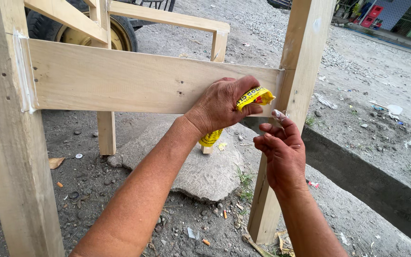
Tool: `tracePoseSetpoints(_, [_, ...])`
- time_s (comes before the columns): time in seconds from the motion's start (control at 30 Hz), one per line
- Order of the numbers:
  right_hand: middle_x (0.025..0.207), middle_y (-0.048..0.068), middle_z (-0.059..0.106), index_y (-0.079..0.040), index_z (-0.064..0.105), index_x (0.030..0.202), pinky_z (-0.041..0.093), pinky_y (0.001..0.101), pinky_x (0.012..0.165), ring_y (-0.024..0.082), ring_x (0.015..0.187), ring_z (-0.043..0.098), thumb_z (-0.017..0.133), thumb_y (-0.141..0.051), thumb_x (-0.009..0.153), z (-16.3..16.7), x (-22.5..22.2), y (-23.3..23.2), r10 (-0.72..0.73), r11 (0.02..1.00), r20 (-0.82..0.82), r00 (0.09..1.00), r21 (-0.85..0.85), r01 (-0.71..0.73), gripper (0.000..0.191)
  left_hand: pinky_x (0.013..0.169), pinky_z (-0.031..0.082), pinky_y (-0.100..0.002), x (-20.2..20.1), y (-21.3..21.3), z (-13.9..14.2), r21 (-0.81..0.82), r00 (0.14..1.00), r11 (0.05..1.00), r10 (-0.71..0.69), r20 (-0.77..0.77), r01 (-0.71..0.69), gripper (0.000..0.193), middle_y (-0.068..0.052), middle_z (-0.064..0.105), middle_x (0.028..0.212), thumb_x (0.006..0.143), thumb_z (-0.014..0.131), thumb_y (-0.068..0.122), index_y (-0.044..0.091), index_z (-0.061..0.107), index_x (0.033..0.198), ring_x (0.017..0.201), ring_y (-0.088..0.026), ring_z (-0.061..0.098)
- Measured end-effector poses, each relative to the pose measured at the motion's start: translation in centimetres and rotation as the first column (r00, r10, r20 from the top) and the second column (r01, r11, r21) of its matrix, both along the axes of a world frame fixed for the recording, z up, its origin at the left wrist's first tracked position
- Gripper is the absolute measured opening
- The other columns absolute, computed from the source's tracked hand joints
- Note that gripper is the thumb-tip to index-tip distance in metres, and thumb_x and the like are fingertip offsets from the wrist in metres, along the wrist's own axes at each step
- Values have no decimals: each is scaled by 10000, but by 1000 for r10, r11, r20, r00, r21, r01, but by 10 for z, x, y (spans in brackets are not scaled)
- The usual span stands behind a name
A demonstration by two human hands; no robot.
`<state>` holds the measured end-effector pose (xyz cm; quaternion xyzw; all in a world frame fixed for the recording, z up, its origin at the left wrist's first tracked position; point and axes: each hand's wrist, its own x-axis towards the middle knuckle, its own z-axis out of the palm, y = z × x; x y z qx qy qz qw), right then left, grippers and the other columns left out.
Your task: The person applies wood glue from a yellow tube to the joints of a wooden chair frame. They squeeze the tube and use their finger to spread the glue along the seams of the legs, seat frame, and armrests.
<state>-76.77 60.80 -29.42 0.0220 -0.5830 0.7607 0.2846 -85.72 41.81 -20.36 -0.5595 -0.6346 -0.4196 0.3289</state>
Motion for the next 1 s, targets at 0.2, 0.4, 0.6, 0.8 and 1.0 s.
tracePoseSetpoints(0.2, [1161, 92, 693, -95, 560, 1391, 586, 366, 832, 185, 878, 714, 525, 78, 946, 15, -5, 0, 117, 987, 7, 993, -107, -116, 479, 883, 549, -448, -3, 3, -2, 34, 999, 999, 41, -27, -40, 305, -100, 721, 826, 1000, 685, 417, 126, 623, 1063, 849, -338, 725])
tracePoseSetpoints(0.4, [1160, 65, 712, -130, 587, 1338, 566, 402, 832, 198, 869, 705, 526, 36, 952, 20, -13, 1, 128, 980, 134, 983, -171, -104, 424, 980, 515, -441, -3, 7, -5, -2, 997, 997, 76, -27, -76, 236, -70, 696, 709, 984, 697, 374, 142, 654, 979, 749, -290, 725])
tracePoseSetpoints(0.6, [1124, 59, 725, -113, 616, 1258, 547, 437, 857, 225, 905, 699, 562, 2, 947, 10, -17, 0, 207, 949, 188, 960, -279, -150, 336, 1030, 497, -415, -3, 10, -13, -74, 983, 981, 178, -39, -180, 107, -42, 690, 658, 960, 717, 255, 178, 669, 903, 709, -246, 725])
tracePoseSetpoints(0.8, [1137, 59, 725, -161, 623, 1223, 543, 451, 862, 227, 923, 691, 572, 8, 919, 8, -18, 2, 215, 921, 182, 960, -364, -137, 351, 1017, 492, -421, -8, 11, -17, -54, 989, 988, 139, -54, -142, 91, -34, 701, 681, 922, 732, 252, 181, 677, 906, 723, -254, 725])
tracePoseSetpoints(1.0, [1174, 57, 724, -137, 614, 1255, 542, 447, 871, 211, 945, 690, 577, 1, 927, 16, -9, 2, 211, 920, 178, 961, -370, -133, 358, 1014, 497, -418, -8, 12, -19, -62, 984, 983, 171, -40, -173, 147, -54, 693, 679, 938, 743, 301, 177, 683, 889, 746, -283, 715])
